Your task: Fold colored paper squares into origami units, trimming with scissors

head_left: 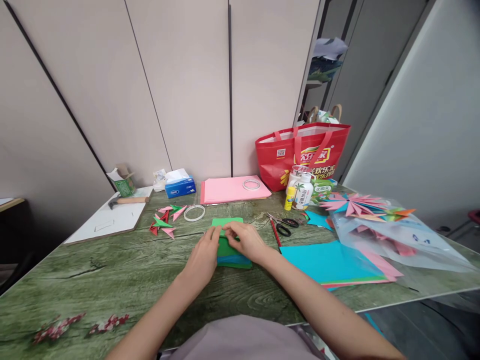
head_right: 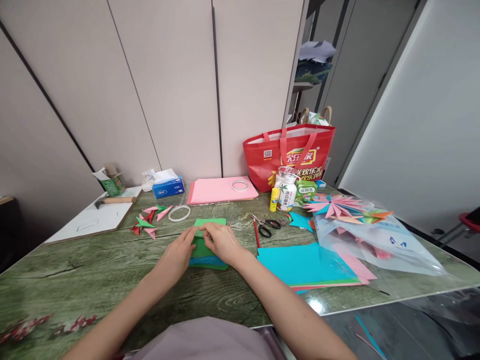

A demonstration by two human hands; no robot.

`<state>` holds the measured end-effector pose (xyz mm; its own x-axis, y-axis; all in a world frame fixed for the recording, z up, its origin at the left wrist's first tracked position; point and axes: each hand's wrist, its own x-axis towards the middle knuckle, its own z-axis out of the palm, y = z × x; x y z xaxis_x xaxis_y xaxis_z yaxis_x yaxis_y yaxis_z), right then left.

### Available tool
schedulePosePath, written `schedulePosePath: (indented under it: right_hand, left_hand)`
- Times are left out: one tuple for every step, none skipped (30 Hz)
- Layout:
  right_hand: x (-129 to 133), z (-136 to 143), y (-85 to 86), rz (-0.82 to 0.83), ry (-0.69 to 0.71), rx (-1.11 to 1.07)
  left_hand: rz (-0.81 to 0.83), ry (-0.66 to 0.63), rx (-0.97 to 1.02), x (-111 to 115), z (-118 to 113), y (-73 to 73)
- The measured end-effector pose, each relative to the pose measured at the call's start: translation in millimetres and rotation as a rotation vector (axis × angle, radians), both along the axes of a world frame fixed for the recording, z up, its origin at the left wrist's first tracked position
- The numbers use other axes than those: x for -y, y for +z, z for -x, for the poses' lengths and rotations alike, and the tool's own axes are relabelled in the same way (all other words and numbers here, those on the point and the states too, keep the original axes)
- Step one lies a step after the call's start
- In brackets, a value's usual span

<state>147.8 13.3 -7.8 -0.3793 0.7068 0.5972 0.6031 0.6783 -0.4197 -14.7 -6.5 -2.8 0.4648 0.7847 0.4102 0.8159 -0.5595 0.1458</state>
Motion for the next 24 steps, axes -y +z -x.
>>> schedulePosePath:
  right_hand:
    - [0.3,0.2,0.4,-0.013,0.017,0.007]
    - [0.6,0.3,0.7,-0.022,0.034,0.015]
    - [0.9,0.2,0.9,-0.028,0.049,0.021]
    - [1.2,0.1,1.0,-0.032,0.061,0.025]
    - [1.5,-0.1,1.1,-0.035,0.069,0.028]
    - [1.7,-0.4,1.1,-0.041,0.072,0.033]
    - [1.9,-0.7,0.9,-0.047,0.070,0.044]
    - [1.9,-1.1,0.7,-0.053,0.064,0.063]
    - [1.8,-1.5,0.4,-0.056,0.055,0.084]
    - [1.5,-2.0,0.0,-0.054,0.046,0.104]
    - [1.0,-2.5,-0.6,-0.044,0.036,0.115]
    - [0.2,-3.0,-1.2,-0.026,0.028,0.112]
    - [-0.7,-3.6,-1.9,-0.001,0.020,0.092]
    - [-1.7,-4.1,-2.5,0.031,0.009,0.059]
    - [-2.7,-4.6,-3.0,0.068,-0.005,0.017]
    - [-3.6,-4.9,-3.3,0.107,-0.021,-0.026]
    - [-4.2,-5.2,-3.4,0.146,-0.038,-0.065]
    - [-4.6,-5.3,-3.2,0.179,-0.054,-0.094]
    - [-4.7,-5.2,-2.9,0.206,-0.066,-0.111]
    - [-4.7,-5.0,-2.4,0.222,-0.071,-0.121]
    - [-4.6,-4.7,-1.8,0.229,-0.068,-0.128]
    - [-4.5,-4.2,-1.1,0.229,-0.058,-0.139]
    - [-4.5,-3.8,-0.4,0.224,-0.046,-0.156]
    - [-4.5,-3.3,0.3,0.212,-0.038,-0.180]
  left_hand:
    - [0.005,0.004,0.028,-1.0,1.3,1.3]
    - [0.008,0.015,0.057,-1.9,2.5,2.9]
    - [0.010,0.030,0.086,-2.7,3.7,4.6]
    - [0.011,0.047,0.114,-3.5,4.9,6.1]
    - [0.010,0.062,0.142,-4.2,6.2,7.2]
    - [0.005,0.073,0.168,-4.9,7.6,7.7]
    - [-0.006,0.079,0.194,-5.6,9.0,7.7]
    - [-0.021,0.083,0.219,-6.3,10.5,7.3]
    - [-0.037,0.086,0.241,-6.9,11.8,6.5]
    - [-0.049,0.087,0.257,-7.4,12.9,5.5]
    - [-0.056,0.086,0.272,-7.9,13.7,4.6]
    - [-0.058,0.084,0.288,-8.3,14.1,3.8]
    - [-0.056,0.080,0.315,-8.6,14.3,3.2]
    - [-0.048,0.076,0.359,-8.9,14.1,2.8]
    - [-0.034,0.073,0.423,-9.1,13.7,2.5]
    - [-0.015,0.074,0.502,-9.5,13.2,2.5]
    - [0.010,0.080,0.585,-9.9,12.7,2.4]
    - [0.043,0.089,0.660,-10.4,12.3,2.3]
    - [0.082,0.099,0.719,-11.1,12.0,2.0]
    - [0.127,0.111,0.764,-12.0,12.0,1.4]
    - [0.173,0.122,0.805,-13.0,12.0,0.7]
    - [0.218,0.131,0.850,-14.2,12.2,-0.2]
    - [0.259,0.139,0.901,-15.3,12.5,-1.1]
    - [0.292,0.148,0.958,-16.4,12.8,-1.8]
